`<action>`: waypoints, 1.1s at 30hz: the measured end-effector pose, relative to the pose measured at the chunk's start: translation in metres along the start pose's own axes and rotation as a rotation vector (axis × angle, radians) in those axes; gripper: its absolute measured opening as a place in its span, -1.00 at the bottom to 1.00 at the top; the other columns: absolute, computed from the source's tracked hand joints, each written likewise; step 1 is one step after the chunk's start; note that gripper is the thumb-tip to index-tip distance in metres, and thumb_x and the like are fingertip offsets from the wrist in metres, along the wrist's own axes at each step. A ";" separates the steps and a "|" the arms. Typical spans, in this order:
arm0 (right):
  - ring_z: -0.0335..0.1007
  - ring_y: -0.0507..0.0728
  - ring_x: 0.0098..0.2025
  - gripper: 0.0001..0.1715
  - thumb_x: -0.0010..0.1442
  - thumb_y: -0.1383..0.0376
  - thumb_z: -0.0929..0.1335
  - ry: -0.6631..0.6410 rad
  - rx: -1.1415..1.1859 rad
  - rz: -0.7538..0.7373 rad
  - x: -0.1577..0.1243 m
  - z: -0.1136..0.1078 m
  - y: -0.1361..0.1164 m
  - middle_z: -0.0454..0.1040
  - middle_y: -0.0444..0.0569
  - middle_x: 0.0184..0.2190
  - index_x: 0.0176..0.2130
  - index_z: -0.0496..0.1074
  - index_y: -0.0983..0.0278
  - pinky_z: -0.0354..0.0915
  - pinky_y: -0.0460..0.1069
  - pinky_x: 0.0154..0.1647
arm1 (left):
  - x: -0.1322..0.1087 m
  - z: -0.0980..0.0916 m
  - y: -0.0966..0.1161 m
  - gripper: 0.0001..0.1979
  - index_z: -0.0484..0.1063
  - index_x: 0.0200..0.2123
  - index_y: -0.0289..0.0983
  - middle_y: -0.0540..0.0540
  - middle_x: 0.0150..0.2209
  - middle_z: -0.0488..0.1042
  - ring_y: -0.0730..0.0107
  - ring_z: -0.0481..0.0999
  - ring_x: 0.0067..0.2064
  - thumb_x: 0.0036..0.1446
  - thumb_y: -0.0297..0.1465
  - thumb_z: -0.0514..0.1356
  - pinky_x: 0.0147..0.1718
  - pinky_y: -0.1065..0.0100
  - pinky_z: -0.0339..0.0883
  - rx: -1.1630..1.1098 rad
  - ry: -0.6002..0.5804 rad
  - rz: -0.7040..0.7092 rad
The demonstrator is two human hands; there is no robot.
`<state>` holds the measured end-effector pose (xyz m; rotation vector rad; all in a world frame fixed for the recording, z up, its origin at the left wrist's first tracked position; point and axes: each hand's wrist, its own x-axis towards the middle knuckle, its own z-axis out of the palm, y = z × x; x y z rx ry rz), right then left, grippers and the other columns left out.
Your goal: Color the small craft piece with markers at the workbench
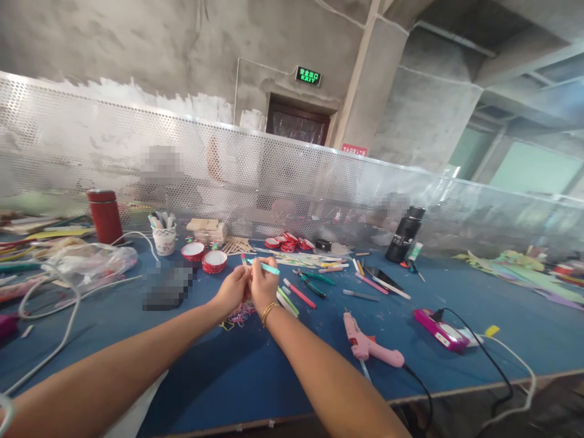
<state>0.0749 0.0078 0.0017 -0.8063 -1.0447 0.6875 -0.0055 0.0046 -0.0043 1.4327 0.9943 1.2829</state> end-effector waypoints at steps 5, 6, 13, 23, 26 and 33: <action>0.22 -0.02 -0.61 -0.75 0.11 0.12 0.34 -0.017 0.008 -0.007 0.000 0.000 0.000 0.31 -0.26 -0.63 -0.39 0.23 0.22 0.21 -0.12 -0.57 | -0.001 0.001 0.004 -0.69 0.18 -0.49 -0.21 0.11 -0.78 0.23 0.53 0.19 -0.76 0.16 -0.14 0.06 -0.73 0.50 -0.02 0.001 -0.010 0.010; 0.22 -0.01 -0.61 -0.75 0.11 0.12 0.34 -0.026 -0.001 -0.013 0.000 0.000 0.000 0.32 -0.26 -0.62 -0.39 0.24 0.22 0.21 -0.12 -0.57 | -0.001 0.001 0.005 -0.70 0.18 -0.49 -0.21 0.11 -0.78 0.23 0.53 0.19 -0.76 0.16 -0.15 0.06 -0.73 0.50 -0.02 0.002 -0.008 0.009; 0.22 -0.01 -0.62 -0.75 0.11 0.12 0.33 0.005 0.032 0.009 0.000 0.000 -0.003 0.34 -0.24 -0.60 -0.39 0.22 0.21 0.22 -0.11 -0.56 | -0.002 0.002 0.008 -0.71 0.16 -0.51 -0.21 0.11 -0.79 0.23 0.54 0.19 -0.77 0.15 -0.19 0.08 -0.73 0.50 -0.02 -0.005 0.004 -0.007; 0.26 -0.01 -0.59 -0.78 0.13 0.14 0.33 0.001 0.010 -0.003 0.000 -0.002 0.000 0.35 -0.25 -0.59 -0.38 0.24 0.22 0.25 -0.11 -0.52 | -0.001 0.002 0.006 -0.73 0.14 -0.50 -0.21 0.13 -0.78 0.22 0.55 0.17 -0.76 0.16 -0.20 0.06 -0.73 0.51 -0.02 -0.035 -0.017 -0.018; 0.28 0.00 -0.57 -0.79 0.13 0.15 0.33 -0.019 -0.009 -0.011 0.000 -0.002 -0.001 0.36 -0.24 -0.59 -0.37 0.25 0.22 0.25 -0.11 -0.51 | -0.001 0.001 0.006 -0.75 0.13 -0.50 -0.20 0.14 -0.78 0.20 0.55 0.16 -0.76 0.17 -0.23 0.04 -0.74 0.51 -0.02 -0.042 -0.024 -0.025; 0.26 -0.01 -0.60 -0.77 0.14 0.12 0.32 -0.001 -0.029 -0.022 0.000 -0.003 -0.001 0.36 -0.23 -0.59 -0.38 0.25 0.22 0.25 -0.10 -0.52 | -0.002 0.001 0.006 -0.74 0.15 -0.51 -0.21 0.11 -0.79 0.24 0.52 0.20 -0.76 0.18 -0.24 0.04 -0.73 0.50 0.00 0.026 -0.010 -0.027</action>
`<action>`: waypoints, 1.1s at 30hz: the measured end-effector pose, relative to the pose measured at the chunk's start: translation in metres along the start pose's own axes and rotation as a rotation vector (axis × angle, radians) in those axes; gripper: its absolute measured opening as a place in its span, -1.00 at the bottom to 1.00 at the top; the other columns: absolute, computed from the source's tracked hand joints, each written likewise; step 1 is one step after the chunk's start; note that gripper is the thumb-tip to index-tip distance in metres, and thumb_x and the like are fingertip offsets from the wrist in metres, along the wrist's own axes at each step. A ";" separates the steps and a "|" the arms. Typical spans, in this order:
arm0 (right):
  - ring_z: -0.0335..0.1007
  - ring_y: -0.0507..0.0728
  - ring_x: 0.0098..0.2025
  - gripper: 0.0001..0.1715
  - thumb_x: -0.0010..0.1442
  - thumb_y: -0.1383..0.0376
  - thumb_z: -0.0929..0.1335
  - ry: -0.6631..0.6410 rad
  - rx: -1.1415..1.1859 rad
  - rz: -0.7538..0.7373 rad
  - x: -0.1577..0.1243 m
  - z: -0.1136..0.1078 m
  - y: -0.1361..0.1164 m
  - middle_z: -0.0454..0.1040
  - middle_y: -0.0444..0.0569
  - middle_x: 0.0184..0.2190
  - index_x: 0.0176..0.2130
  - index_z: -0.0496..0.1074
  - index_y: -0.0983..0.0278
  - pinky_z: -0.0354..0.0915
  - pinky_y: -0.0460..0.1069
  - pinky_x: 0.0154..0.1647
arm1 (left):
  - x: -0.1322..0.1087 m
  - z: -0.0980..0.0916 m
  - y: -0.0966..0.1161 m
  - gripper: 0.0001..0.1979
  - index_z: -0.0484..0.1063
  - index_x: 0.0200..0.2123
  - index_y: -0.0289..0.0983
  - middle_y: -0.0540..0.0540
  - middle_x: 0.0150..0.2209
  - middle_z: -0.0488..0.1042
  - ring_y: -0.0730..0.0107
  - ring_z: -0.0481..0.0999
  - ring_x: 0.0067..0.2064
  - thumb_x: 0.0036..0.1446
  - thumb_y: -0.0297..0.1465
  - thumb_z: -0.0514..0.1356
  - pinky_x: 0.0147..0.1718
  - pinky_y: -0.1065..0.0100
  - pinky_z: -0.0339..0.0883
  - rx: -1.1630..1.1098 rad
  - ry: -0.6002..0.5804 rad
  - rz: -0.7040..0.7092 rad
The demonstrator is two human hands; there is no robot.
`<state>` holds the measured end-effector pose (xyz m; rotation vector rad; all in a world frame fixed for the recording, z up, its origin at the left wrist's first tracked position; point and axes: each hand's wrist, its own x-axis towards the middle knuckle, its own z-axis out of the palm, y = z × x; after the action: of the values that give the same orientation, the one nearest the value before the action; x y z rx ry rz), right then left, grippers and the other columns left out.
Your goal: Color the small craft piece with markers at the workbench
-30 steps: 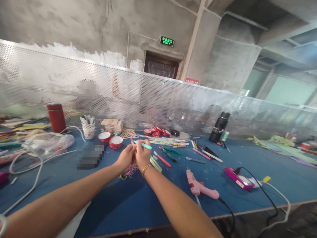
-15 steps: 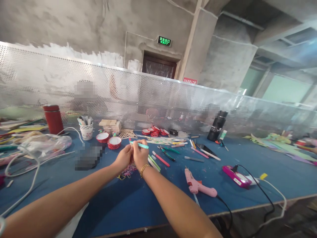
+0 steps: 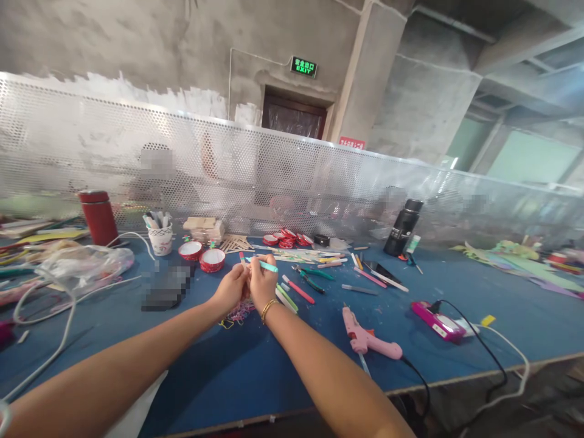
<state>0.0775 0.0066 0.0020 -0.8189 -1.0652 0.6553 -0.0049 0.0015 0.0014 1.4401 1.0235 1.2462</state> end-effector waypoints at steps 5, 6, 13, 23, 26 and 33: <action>0.29 0.01 -0.55 -0.75 0.13 0.10 0.32 -0.012 -0.023 -0.050 0.000 0.001 0.003 0.37 -0.21 -0.58 -0.38 0.26 0.22 0.25 -0.10 -0.51 | -0.001 0.000 0.001 -0.75 0.13 -0.51 -0.21 0.14 -0.78 0.20 0.55 0.16 -0.76 0.17 -0.25 0.05 -0.73 0.51 -0.03 -0.063 -0.001 -0.014; 0.30 0.02 -0.54 -0.75 0.13 0.09 0.33 -0.011 -0.031 -0.061 0.000 0.001 0.004 0.37 -0.21 -0.58 -0.38 0.26 0.22 0.26 -0.10 -0.50 | 0.000 0.000 0.000 -0.74 0.13 -0.51 -0.21 0.14 -0.78 0.20 0.55 0.16 -0.76 0.17 -0.25 0.05 -0.73 0.51 -0.03 -0.066 -0.001 -0.010; 0.28 0.00 -0.57 -0.73 0.14 0.07 0.31 -0.001 -0.018 -0.051 0.000 0.000 0.010 0.36 -0.22 -0.59 -0.35 0.26 0.22 0.23 -0.11 -0.54 | 0.002 -0.001 -0.005 -0.69 0.17 -0.50 -0.23 0.14 -0.75 0.21 0.58 0.15 -0.74 0.13 -0.15 0.11 -0.70 0.52 -0.04 -0.078 0.005 -0.034; 0.31 0.02 -0.54 -0.75 0.15 0.09 0.31 -0.016 -0.056 -0.058 -0.001 -0.001 0.011 0.38 -0.20 -0.56 -0.35 0.25 0.21 0.26 -0.10 -0.49 | -0.001 -0.001 -0.002 -0.69 0.16 -0.54 -0.22 0.13 -0.75 0.19 0.56 0.16 -0.72 0.11 -0.20 0.14 -0.69 0.50 -0.03 -0.066 0.021 -0.024; 0.28 0.01 -0.57 -0.74 0.17 0.08 0.28 -0.006 -0.041 -0.028 -0.001 0.000 0.009 0.36 -0.22 -0.59 -0.34 0.24 0.21 0.25 -0.10 -0.52 | -0.001 0.001 -0.002 -0.70 0.17 -0.52 -0.22 0.13 -0.77 0.18 0.56 0.14 -0.73 0.11 -0.19 0.14 -0.70 0.49 -0.06 -0.106 0.024 -0.046; 0.30 0.03 -0.51 -0.73 0.15 0.08 0.30 -0.014 -0.099 -0.054 -0.001 0.001 0.001 0.37 -0.20 -0.55 -0.37 0.24 0.22 0.28 -0.08 -0.45 | -0.001 0.001 -0.001 -0.67 0.19 -0.53 -0.24 0.14 -0.75 0.17 0.60 0.12 -0.71 0.04 -0.16 0.21 -0.70 0.52 -0.08 -0.172 0.044 -0.066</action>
<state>0.0758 0.0067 0.0005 -0.8687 -1.1358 0.5665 -0.0039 0.0003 -0.0002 1.2433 0.9609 1.2906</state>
